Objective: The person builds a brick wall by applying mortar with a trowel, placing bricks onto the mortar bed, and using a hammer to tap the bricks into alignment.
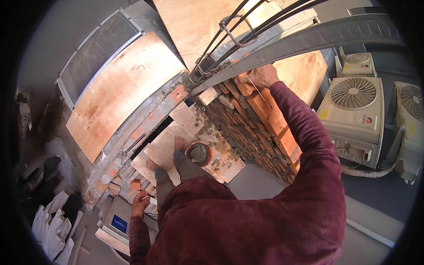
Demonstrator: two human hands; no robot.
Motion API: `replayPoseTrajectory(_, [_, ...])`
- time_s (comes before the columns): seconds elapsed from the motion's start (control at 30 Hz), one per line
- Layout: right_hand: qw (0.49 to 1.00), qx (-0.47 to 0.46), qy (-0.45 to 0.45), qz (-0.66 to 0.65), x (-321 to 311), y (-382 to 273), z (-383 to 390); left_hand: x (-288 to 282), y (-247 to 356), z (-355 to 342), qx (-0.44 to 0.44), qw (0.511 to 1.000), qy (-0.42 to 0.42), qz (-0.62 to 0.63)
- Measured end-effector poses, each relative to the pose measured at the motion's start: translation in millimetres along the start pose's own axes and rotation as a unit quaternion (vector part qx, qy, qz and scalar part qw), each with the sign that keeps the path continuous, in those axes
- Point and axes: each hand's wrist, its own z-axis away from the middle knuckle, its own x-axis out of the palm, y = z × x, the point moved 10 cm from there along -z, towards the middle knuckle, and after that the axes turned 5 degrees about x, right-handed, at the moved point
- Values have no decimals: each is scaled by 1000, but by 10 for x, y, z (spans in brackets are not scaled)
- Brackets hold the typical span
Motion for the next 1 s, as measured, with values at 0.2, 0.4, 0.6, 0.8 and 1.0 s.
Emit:
replayPoseTrajectory(0.2, [994, -63, 91, 25, -80, -14, 8, 175, 197, -102, 6, 999, -40, -23])
replayPoseTrajectory(0.4, [996, -29, 88, -1, -143, -73, -21, 212, 515, -217, 4, 998, -46, -43])
replayPoseTrajectory(0.6, [998, -8, 59, 13, 8, 43, -33, 187, 670, -286, 10, 996, -71, -62])
replayPoseTrajectory(0.8, [993, -19, 119, -4, -127, -66, 36, 181, 758, -356, 20, 993, -79, -86])
replayPoseTrajectory(1.0, [991, 26, -122, -51, -170, -134, 53, 272, 822, -354, 33, 991, -90, -96])
